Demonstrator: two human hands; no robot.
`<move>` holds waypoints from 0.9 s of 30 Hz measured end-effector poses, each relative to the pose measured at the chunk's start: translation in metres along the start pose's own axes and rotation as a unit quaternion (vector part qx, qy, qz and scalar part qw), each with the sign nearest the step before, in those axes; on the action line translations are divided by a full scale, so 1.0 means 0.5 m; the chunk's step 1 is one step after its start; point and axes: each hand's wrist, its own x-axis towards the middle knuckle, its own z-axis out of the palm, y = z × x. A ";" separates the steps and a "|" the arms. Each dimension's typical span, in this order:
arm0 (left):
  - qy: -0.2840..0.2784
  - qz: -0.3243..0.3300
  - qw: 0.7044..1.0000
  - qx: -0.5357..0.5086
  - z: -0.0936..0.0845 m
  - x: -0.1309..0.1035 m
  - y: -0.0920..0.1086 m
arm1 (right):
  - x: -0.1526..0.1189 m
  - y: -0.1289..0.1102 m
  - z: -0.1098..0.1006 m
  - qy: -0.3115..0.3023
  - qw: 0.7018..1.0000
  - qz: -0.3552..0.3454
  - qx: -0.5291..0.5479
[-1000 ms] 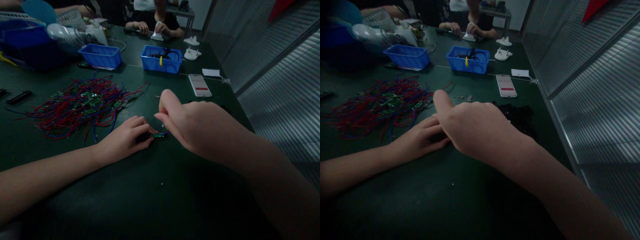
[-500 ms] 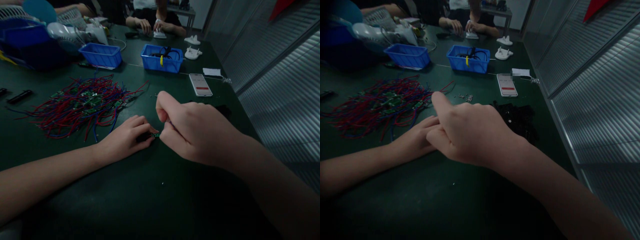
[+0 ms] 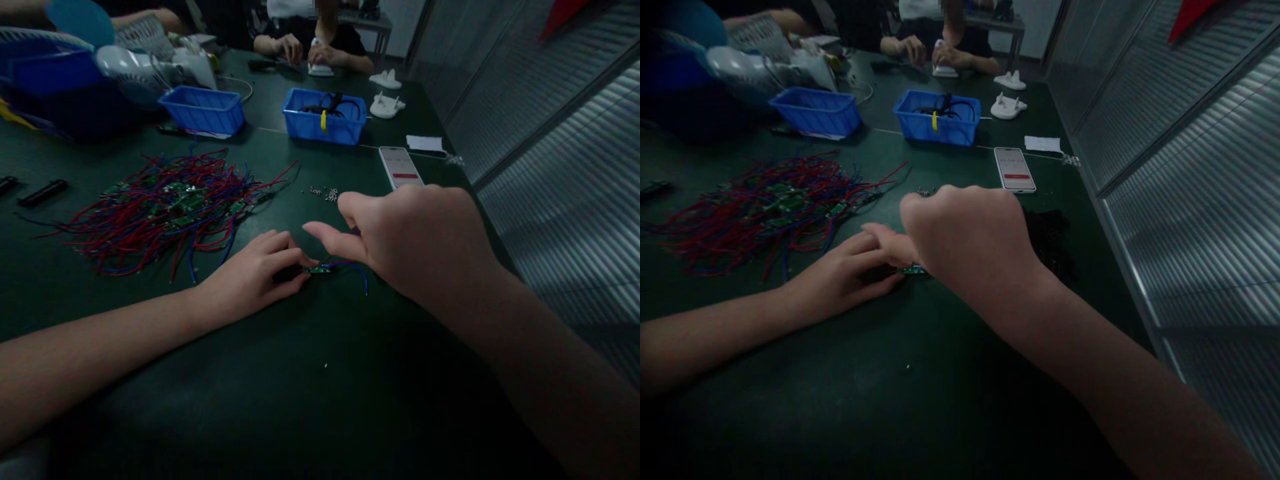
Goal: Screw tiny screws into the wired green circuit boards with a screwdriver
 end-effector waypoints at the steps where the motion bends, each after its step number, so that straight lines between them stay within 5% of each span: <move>1: -0.001 -0.001 1.000 0.000 0.000 0.000 0.000 | 0.001 0.002 0.000 -0.009 1.000 0.005 0.011; 8: -0.015 -0.012 1.000 -0.010 -0.003 0.003 0.004 | 0.003 0.008 -0.013 -0.096 0.980 -0.084 0.151; 19: -0.008 -0.002 1.000 -0.001 0.000 0.001 0.001 | 0.004 0.028 -0.003 -0.018 0.991 -0.112 0.073; 22: -0.012 -0.003 1.000 -0.001 -0.001 0.001 0.000 | 0.000 0.015 -0.002 0.011 0.997 -0.073 0.031; 27: -0.026 -0.003 1.000 -0.013 -0.008 0.002 0.008 | -0.003 -0.005 -0.012 -0.014 0.997 -0.046 0.055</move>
